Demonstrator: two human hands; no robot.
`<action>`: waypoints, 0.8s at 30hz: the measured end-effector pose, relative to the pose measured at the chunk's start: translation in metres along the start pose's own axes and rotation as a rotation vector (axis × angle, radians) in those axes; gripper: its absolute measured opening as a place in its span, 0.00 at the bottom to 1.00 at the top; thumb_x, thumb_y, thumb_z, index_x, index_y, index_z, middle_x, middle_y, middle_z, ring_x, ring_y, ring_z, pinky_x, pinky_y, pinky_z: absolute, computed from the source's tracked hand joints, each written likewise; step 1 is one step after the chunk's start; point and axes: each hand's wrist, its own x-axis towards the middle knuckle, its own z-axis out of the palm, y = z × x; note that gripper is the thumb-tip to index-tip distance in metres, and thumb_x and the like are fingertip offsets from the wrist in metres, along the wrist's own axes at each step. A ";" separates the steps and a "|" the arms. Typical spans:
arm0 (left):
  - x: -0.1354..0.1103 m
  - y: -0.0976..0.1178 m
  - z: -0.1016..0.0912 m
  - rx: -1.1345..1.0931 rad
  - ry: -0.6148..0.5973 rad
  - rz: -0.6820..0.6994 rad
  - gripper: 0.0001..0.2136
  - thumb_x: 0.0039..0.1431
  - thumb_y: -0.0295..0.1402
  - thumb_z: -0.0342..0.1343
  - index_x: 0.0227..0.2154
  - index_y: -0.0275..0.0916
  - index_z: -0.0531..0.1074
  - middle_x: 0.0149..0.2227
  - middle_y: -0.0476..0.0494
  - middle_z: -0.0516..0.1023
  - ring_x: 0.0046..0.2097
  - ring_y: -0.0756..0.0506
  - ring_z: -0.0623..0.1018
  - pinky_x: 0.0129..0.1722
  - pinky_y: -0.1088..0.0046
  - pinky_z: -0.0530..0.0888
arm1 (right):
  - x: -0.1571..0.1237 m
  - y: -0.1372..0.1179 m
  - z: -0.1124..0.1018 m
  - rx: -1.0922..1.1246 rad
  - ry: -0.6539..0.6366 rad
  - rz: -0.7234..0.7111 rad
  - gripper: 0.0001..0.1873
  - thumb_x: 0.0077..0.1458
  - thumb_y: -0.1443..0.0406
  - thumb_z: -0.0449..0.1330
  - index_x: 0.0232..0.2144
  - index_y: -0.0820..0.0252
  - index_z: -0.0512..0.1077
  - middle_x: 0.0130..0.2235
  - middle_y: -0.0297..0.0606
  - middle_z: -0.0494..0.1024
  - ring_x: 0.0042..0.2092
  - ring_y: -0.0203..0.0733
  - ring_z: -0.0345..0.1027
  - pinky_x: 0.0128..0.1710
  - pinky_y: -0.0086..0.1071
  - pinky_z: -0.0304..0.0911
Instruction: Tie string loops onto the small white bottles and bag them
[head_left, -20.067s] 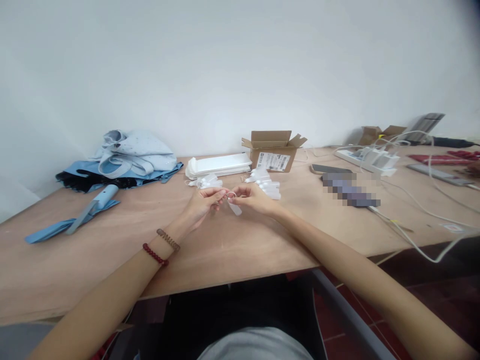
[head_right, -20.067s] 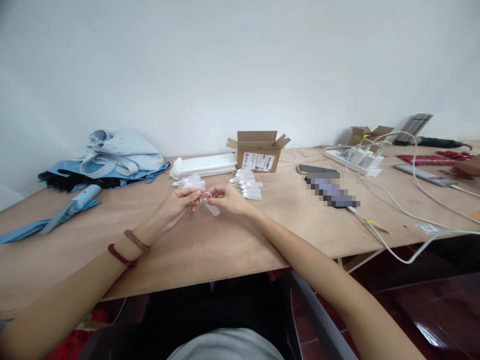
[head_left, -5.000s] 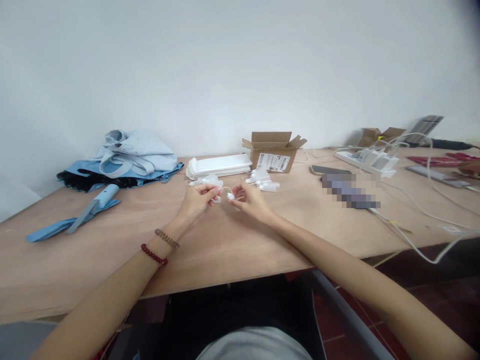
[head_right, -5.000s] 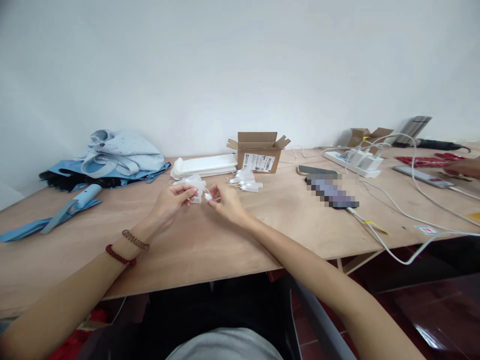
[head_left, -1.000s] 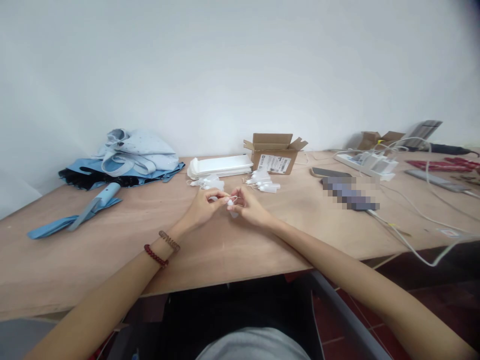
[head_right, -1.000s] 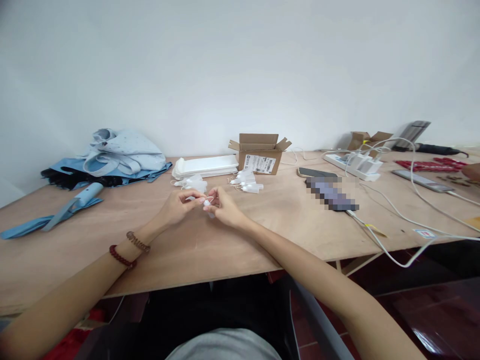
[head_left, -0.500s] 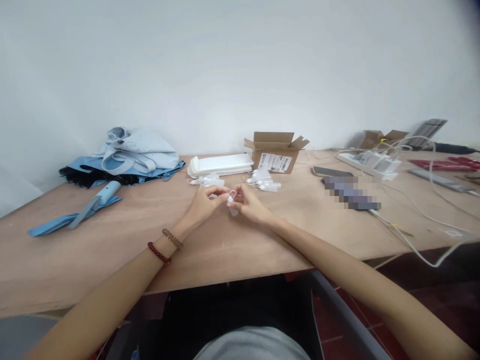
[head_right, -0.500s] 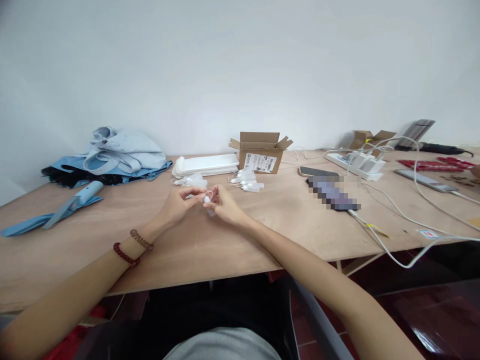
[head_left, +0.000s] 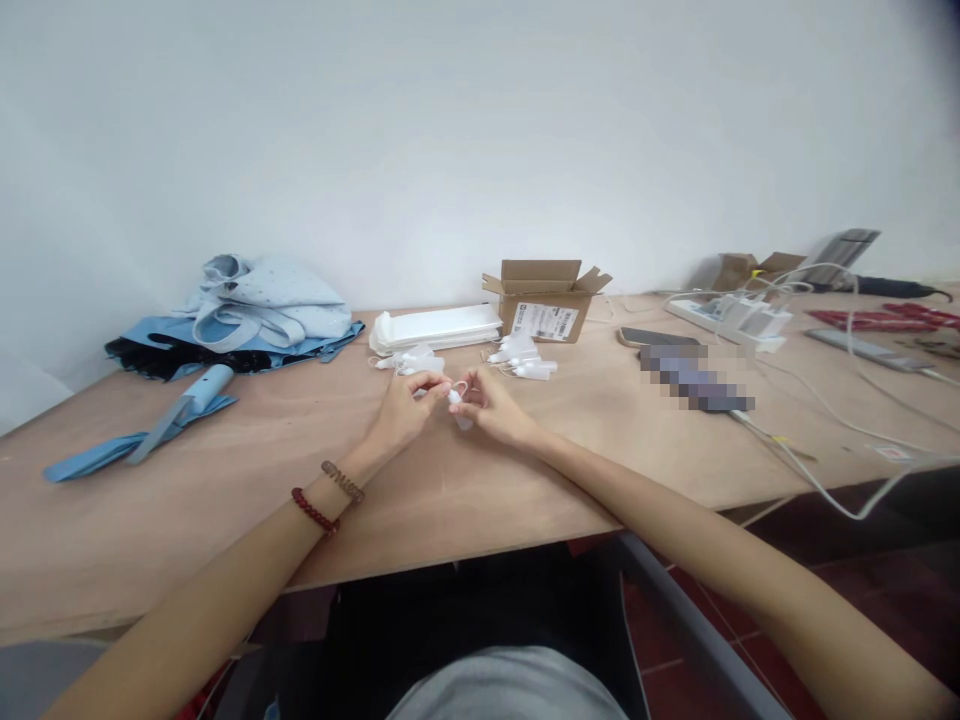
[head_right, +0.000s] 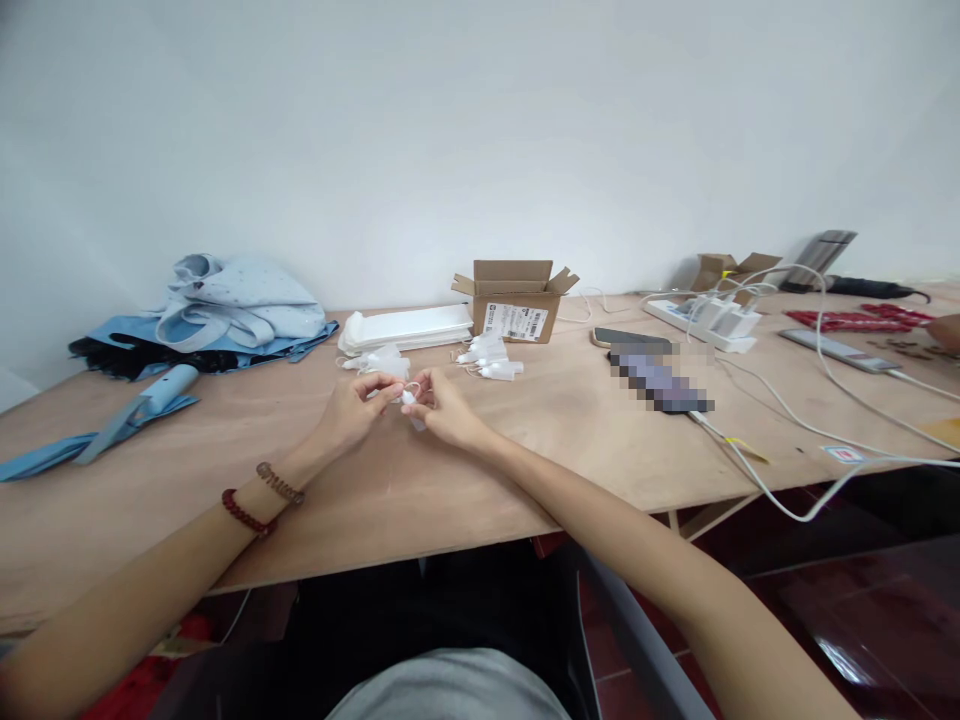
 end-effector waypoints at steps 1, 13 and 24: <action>0.000 0.000 0.000 0.005 0.002 0.007 0.10 0.55 0.38 0.55 0.30 0.36 0.77 0.32 0.45 0.81 0.36 0.45 0.76 0.35 0.72 0.71 | 0.000 0.000 0.000 0.001 0.000 0.000 0.19 0.43 0.62 0.63 0.34 0.55 0.57 0.36 0.30 0.64 0.36 0.36 0.63 0.34 0.32 0.60; -0.002 0.004 0.000 -0.015 -0.029 0.020 0.10 0.54 0.37 0.56 0.30 0.37 0.78 0.33 0.45 0.81 0.37 0.45 0.77 0.39 0.70 0.72 | 0.000 -0.001 -0.002 0.026 -0.031 0.009 0.19 0.43 0.63 0.63 0.35 0.55 0.57 0.36 0.30 0.65 0.37 0.37 0.65 0.37 0.33 0.61; 0.002 0.003 -0.006 0.041 -0.070 0.037 0.12 0.56 0.39 0.54 0.31 0.36 0.77 0.33 0.44 0.80 0.34 0.46 0.76 0.34 0.72 0.71 | 0.005 -0.001 -0.012 -0.109 -0.019 -0.040 0.21 0.44 0.61 0.63 0.37 0.54 0.57 0.34 0.30 0.66 0.33 0.37 0.65 0.36 0.35 0.62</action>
